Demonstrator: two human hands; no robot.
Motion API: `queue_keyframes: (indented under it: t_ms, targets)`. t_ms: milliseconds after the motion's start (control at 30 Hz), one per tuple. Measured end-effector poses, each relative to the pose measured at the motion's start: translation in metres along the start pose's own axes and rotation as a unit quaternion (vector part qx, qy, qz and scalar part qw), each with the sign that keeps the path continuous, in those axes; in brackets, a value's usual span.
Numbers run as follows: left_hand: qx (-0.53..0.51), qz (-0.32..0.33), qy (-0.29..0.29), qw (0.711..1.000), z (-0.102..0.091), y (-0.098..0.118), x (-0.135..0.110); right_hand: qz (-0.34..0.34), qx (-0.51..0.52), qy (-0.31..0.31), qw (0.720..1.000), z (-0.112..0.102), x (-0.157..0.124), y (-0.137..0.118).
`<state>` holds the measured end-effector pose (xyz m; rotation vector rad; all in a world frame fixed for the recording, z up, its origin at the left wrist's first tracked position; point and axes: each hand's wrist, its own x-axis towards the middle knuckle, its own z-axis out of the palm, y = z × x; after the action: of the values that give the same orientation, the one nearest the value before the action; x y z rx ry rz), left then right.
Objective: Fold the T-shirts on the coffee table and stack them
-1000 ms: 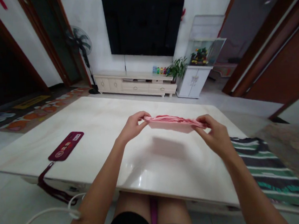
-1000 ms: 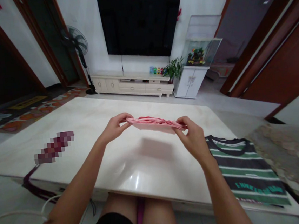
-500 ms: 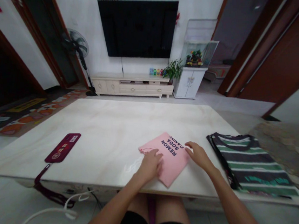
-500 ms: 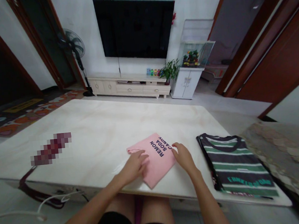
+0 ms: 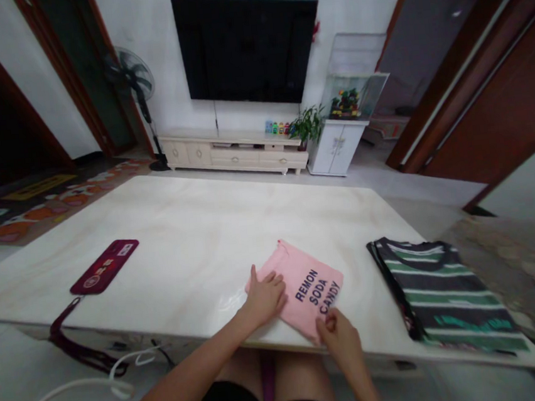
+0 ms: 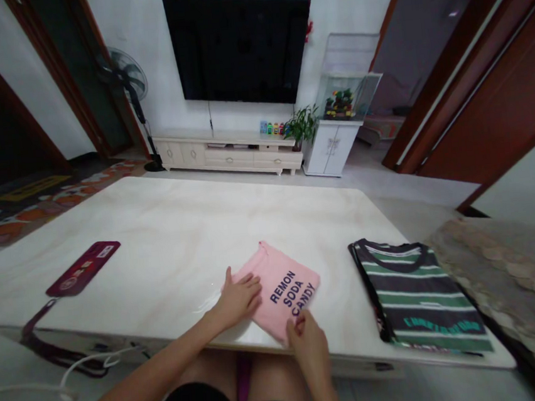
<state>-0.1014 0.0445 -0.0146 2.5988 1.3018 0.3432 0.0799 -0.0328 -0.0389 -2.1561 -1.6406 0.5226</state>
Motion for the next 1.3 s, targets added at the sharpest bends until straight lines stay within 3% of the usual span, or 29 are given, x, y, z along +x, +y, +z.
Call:
queue_keyframes:
  t_ms: [133,200,233,367,467,533,633,800,1000,1067,1167,1300]
  targets:
    - [0.043,-0.029,0.017,0.999,0.001,-0.010,0.012,-0.068,0.119,-0.098,0.986,0.028,-0.060,-0.044]
    - [0.060,-0.054,0.031,0.996,0.006,-0.008,0.011,-0.114,0.161,-0.114,0.974,0.022,-0.061,-0.056]
    - [0.063,-0.070,0.038,0.995,0.010,-0.005,0.010,-0.131,0.169,-0.092,0.972,0.015,-0.054,-0.057]
    - [0.035,-0.141,0.054,0.988,0.032,0.008,-0.004,-0.174,0.071,0.059,0.980,-0.008,0.007,-0.038]
    - [0.013,-0.151,0.042,0.988,0.045,0.010,-0.010,-0.141,-0.093,0.054,0.984,0.000,0.045,-0.021]
    - [0.006,-0.136,0.032,0.990,0.047,0.007,-0.010,-0.112,-0.166,0.030,0.979,0.012,0.055,-0.016]
    - [0.003,-0.113,0.020,0.993,0.042,0.001,-0.006,-0.097,-0.208,0.030,0.973,0.024,0.055,-0.016]
    - [-0.002,-0.103,-0.001,0.995,0.035,0.001,-0.010,-0.087,-0.211,0.042,0.973,0.025,0.040,-0.020]
    - [-0.078,-0.081,-0.005,0.994,0.033,0.005,-0.061,-0.125,-0.118,0.063,0.983,0.031,-0.003,0.008]
    - [-0.139,-0.130,0.040,0.981,0.034,0.004,-0.086,-0.122,-0.065,0.086,0.987,0.028,-0.015,0.021]
    - [-0.234,-0.231,0.119,0.937,0.039,0.003,-0.119,-0.073,-0.021,0.114,0.991,0.016,-0.017,0.029]
    - [-0.402,-0.292,0.129,0.858,0.049,0.013,-0.135,-0.010,-0.018,0.044,0.999,0.000,0.003,0.011]
